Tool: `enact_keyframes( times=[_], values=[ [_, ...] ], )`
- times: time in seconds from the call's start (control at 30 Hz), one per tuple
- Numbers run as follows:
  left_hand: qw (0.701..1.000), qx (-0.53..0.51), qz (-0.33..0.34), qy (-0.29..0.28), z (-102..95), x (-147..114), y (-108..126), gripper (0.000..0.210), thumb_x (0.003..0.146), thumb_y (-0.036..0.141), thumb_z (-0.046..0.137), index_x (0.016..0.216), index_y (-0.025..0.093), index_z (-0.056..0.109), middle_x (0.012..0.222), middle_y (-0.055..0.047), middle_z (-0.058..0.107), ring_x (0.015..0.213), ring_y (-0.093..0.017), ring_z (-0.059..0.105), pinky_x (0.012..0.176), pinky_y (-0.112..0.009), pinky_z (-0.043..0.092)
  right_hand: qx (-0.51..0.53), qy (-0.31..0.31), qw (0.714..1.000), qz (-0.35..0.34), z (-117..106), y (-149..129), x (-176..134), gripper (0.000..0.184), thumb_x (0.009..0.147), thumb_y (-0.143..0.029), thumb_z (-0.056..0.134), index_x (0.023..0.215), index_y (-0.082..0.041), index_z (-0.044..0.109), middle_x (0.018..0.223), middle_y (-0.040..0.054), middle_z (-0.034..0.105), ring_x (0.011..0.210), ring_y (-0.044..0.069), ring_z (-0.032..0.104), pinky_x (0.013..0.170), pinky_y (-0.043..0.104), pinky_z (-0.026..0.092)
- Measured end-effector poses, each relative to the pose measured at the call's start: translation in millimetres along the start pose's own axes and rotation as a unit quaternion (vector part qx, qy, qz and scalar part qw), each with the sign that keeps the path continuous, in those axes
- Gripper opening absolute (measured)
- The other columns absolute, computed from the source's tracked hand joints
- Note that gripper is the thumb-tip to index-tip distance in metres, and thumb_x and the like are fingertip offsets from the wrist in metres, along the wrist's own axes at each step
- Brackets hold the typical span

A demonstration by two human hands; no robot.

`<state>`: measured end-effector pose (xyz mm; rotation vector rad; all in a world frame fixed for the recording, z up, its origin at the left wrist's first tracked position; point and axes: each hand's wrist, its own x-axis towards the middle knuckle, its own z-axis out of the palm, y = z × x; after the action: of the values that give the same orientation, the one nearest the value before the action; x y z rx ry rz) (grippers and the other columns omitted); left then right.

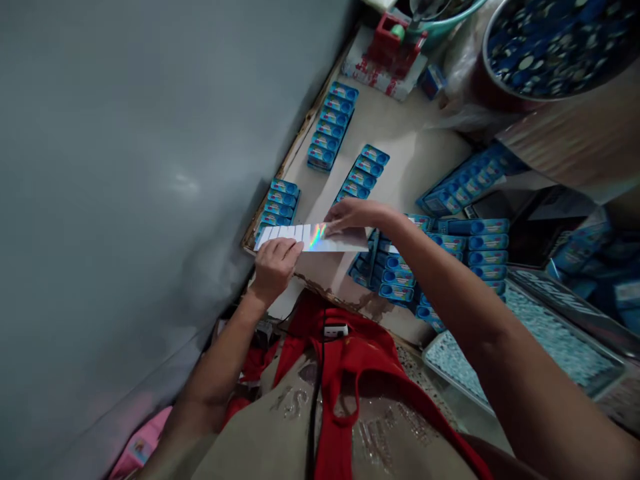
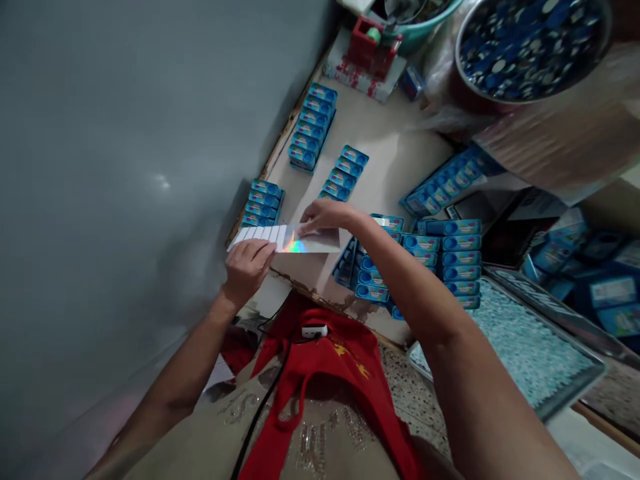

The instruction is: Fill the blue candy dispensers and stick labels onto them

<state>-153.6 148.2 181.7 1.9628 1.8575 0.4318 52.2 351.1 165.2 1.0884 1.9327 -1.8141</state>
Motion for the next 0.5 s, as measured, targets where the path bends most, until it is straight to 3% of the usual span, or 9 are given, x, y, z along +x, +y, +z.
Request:
enact_keyframes(
  times=[0.13,0.2,0.3,0.4,0.5],
  values=[
    [0.998,-0.049,-0.032,0.03,-25.7,21.8,11.8,0.038,0.088,0.046,0.076,0.123,0.029,0.075,0.124,-0.012,0.074,0.125,-0.035,0.062,0.115,-0.05,0.038,0.123,0.008,0.992,-0.033,6.0,-0.8,-22.1,0.021,0.077,-0.029,0.076,0.096,-0.02,0.079,0.074,-0.003,0.073,0.058,0.012,0.055,0.056,0.024,0.041],
    [0.997,-0.067,-0.043,0.021,-34.4,40.1,14.1,0.034,0.087,0.041,0.079,0.119,0.03,0.076,0.121,-0.01,0.075,0.124,-0.035,0.062,0.117,-0.052,0.035,0.122,0.008,0.99,-0.071,6.2,-4.9,-32.9,0.021,0.078,-0.033,0.073,0.094,-0.02,0.078,0.077,-0.003,0.073,0.063,0.013,0.056,0.061,0.025,0.044],
    [0.992,-0.11,-0.047,-0.034,-36.5,65.6,14.9,0.016,0.088,0.033,0.077,0.103,0.029,0.08,0.105,-0.007,0.078,0.105,-0.03,0.068,0.107,-0.047,0.043,0.053,0.038,0.992,-0.111,3.2,-13.5,-45.1,0.021,0.084,-0.034,0.067,0.096,-0.022,0.078,0.083,-0.0021,0.074,0.075,0.016,0.06,0.072,0.027,0.048],
    [0.985,-0.149,-0.073,-0.036,-32.0,80.4,18.0,0.007,0.088,0.03,0.075,0.09,0.028,0.082,0.095,-0.007,0.078,0.094,-0.028,0.068,0.093,-0.039,0.048,-0.11,0.168,0.972,-0.123,3.4,-23.7,-56.9,0.018,0.089,-0.03,0.066,0.099,-0.024,0.08,0.09,0.0022,0.075,0.09,0.022,0.063,0.084,0.035,0.046],
    [0.978,-0.175,-0.106,-0.022,-31.6,86.8,25.0,0.009,0.087,0.025,0.075,0.083,0.026,0.082,0.09,-0.007,0.078,0.088,-0.026,0.068,0.086,-0.036,0.049,-0.239,0.321,0.904,-0.148,14.7,-33.8,-67.9,0.021,0.091,-0.028,0.071,0.11,-0.027,0.079,0.113,0.0069,0.074,0.113,0.03,0.057,0.099,0.044,0.04]
  ],
)
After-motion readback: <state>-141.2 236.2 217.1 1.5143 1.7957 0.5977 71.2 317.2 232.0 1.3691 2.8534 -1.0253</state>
